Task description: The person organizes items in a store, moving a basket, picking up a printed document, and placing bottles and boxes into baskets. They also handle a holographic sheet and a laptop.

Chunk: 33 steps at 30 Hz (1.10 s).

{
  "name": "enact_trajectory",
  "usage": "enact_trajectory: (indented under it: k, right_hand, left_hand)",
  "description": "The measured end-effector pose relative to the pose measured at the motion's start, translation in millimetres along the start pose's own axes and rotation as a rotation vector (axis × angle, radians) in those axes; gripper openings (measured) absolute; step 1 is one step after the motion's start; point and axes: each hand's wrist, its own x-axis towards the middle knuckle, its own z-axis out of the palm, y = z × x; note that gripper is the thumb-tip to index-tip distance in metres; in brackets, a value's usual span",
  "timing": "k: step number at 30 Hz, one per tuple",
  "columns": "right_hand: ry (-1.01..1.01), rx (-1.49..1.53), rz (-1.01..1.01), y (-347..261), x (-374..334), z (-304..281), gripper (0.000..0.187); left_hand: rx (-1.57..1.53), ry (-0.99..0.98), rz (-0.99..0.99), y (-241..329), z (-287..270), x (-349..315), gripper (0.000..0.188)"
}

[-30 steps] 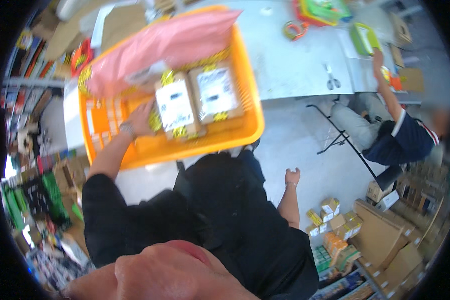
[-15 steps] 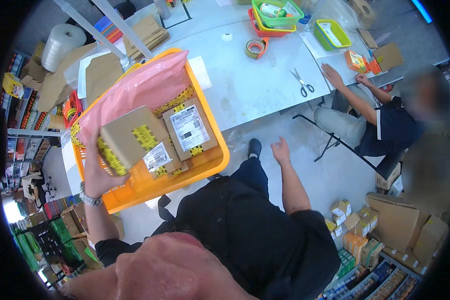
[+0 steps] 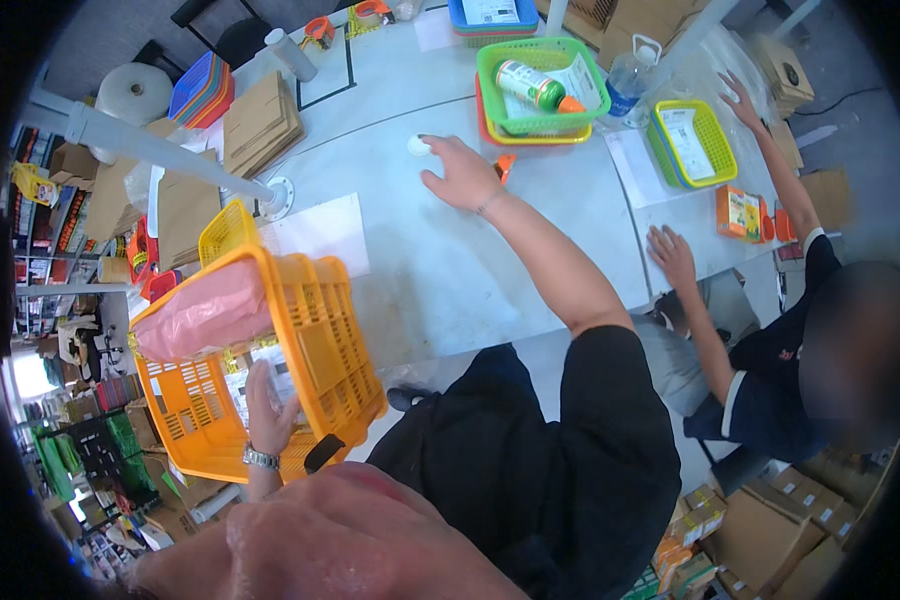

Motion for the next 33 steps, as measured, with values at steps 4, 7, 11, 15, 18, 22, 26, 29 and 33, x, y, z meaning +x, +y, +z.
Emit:
enact_trajectory:
  k: [4, 7, 11, 15, 18, 22, 26, 29, 33]
  right_hand:
    - [-0.163, -0.232, -0.093, 25, 90, -24, 0.050]
    - [-0.350, -0.483, 0.000, 36, 153, -33, 0.052]
    - [-0.445, -0.594, 0.197, 78, 236, -42, 0.052]
    - [-0.349, -0.624, 0.476, 145, 308, -46, 0.059]
    - [-0.246, -0.573, 0.638, 176, 332, -43, 0.065]
    - [-0.306, -0.581, 0.614, 201, 352, -35, 0.068]
    - [-0.525, -0.602, 0.625, 176, 357, -33, 0.069]
    - [-0.606, -0.630, 0.676, 199, 363, -34, 0.070]
    - [-0.695, -0.622, 0.583, 198, 367, -29, 0.062]
  left_hand:
    - [0.071, 0.028, -0.212, 15, 28, 6, 0.087]
    - [0.157, 0.033, -0.309, 7, 47, -5, 0.087]
    - [0.148, 0.019, -0.316, 6, 46, 3, 0.087]
    - [0.189, -0.040, -0.380, 21, 42, 11, 0.086]
    - [0.215, -0.075, -0.432, 37, 34, 23, 0.087]
    - [0.256, -0.125, -0.568, 37, 39, 24, 0.089]
    - [0.279, -0.120, -0.548, 48, 41, 23, 0.090]
    - [0.289, -0.133, -0.535, 46, 35, 45, 0.088]
    - [0.324, -0.143, -0.563, 32, 44, 22, 0.085]
